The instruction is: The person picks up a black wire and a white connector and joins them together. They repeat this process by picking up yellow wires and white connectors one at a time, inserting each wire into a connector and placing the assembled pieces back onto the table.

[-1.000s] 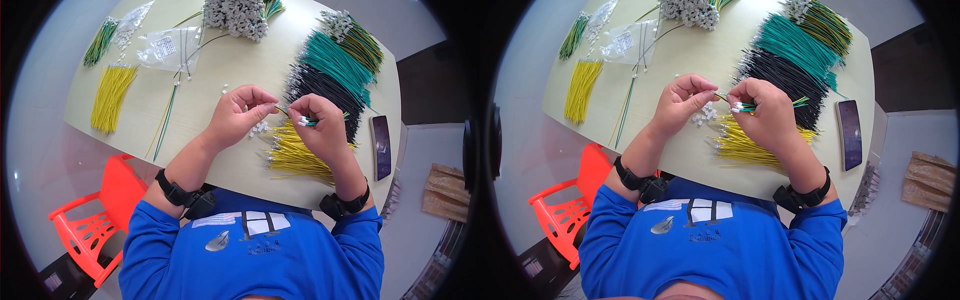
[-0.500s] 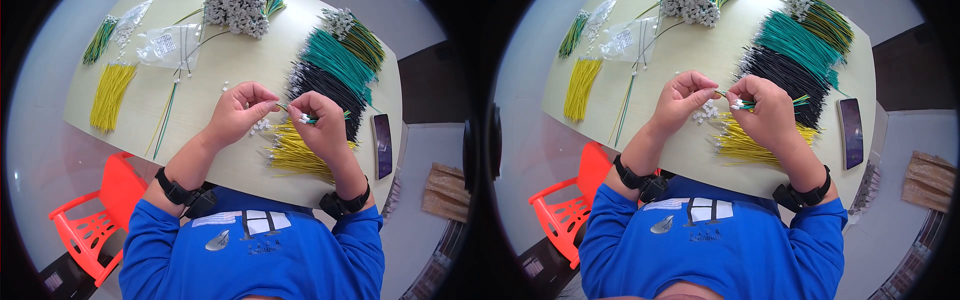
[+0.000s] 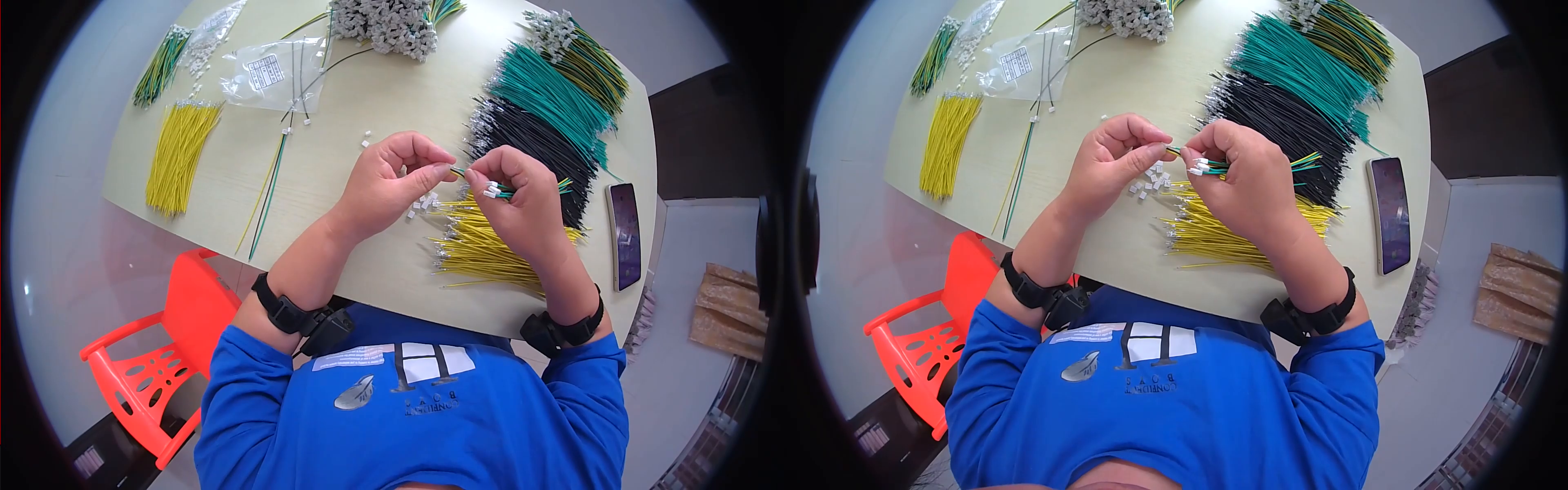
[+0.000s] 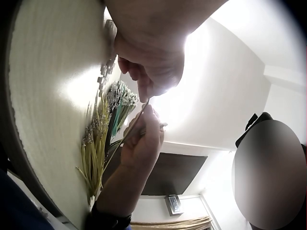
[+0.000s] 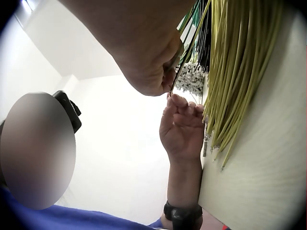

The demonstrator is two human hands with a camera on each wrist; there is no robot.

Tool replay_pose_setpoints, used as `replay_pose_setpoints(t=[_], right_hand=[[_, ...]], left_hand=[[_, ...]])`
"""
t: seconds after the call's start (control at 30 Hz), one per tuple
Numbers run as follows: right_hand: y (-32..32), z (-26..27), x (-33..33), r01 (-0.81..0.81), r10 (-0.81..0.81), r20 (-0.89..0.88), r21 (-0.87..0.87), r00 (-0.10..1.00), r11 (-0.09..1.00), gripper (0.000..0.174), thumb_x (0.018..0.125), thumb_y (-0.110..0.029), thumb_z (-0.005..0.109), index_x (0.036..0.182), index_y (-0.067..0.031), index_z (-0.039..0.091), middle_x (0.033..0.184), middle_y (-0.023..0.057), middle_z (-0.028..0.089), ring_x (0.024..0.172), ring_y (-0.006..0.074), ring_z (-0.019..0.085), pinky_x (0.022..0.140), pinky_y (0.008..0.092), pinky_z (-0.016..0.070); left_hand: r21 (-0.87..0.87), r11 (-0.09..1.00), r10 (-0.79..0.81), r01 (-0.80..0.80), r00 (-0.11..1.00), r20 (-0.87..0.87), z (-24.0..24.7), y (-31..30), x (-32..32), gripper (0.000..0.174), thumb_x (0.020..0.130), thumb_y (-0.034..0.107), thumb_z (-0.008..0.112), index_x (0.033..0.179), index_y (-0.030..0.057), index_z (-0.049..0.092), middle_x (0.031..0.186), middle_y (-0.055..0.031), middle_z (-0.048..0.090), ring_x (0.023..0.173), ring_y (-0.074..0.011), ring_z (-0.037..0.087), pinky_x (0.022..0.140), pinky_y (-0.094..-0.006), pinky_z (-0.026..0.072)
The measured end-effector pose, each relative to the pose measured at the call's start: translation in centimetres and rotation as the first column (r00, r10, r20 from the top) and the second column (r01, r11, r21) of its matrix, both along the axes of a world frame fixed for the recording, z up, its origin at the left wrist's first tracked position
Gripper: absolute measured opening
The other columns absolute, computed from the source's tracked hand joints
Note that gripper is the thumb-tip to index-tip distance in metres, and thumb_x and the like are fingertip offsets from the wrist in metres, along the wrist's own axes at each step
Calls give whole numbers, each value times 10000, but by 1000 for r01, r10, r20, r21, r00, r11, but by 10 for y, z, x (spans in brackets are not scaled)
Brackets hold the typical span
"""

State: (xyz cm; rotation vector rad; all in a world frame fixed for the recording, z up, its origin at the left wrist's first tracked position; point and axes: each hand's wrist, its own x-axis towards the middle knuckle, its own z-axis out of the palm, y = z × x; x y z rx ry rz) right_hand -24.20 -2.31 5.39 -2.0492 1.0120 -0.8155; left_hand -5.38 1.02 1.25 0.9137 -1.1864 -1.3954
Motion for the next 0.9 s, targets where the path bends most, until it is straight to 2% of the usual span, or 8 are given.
replay_pose_setpoints(t=[0.17,0.27,0.4,0.53,0.67,0.83,0.9], right_hand=[[1,-2,1,-8,7,-11,-28,1000,1000,77,806,-20,658,788,-5,584,672,-1,582,608,29,501,534,192,391],[2,-3,1,-25,24,-29,-44,999,999,78,808,-15,657,786,-4,582,677,1,584,619,31,513,541,192,400],[-1,-8,-1,-59,59,-8,-54,998,997,87,810,-16,660,782,-2,579,681,3,578,626,34,512,546,191,399],[-1,-4,-2,-72,70,-32,-79,997,994,84,814,-18,661,793,0,581,686,1,573,631,33,506,548,188,392],[0,-3,-1,-60,59,-8,-79,998,995,82,810,-22,669,805,-4,589,685,1,571,620,39,492,545,190,383],[1,-6,-1,-39,39,66,-15,997,999,76,813,-26,669,819,-6,596,688,-1,572,612,43,482,539,196,377],[3,-3,-1,-52,53,29,-23,998,998,73,817,-26,666,822,-5,596,692,-5,569,619,42,479,542,198,380]], left_hand=[[-15,1000,4,-4,1000,-7,-2,0,-1,91,878,40,607,962,5,600,929,-44,611,896,-113,597,831,-267,502],[-28,1000,6,-2,990,144,-1,1,0,88,878,41,611,960,13,604,918,-33,614,883,-97,590,791,-233,481],[-82,997,10,5,983,181,-3,0,1,99,876,49,618,967,14,602,913,-31,618,868,-84,582,761,-213,460],[-13,1000,2,0,992,123,3,2,-1,98,879,66,620,955,11,593,904,-34,619,852,-83,579,764,-220,462],[-14,999,-36,37,997,72,1,2,2,109,884,97,623,939,12,583,893,-34,620,844,-81,577,765,-220,460],[-25,999,-41,45,992,120,1,2,2,114,890,119,623,916,18,578,876,-26,615,826,-79,570,764,-223,458],[-76,997,25,-15,991,130,0,2,-2,129,863,149,661,874,34,603,797,14,596,712,-45,488,663,-200,410]])
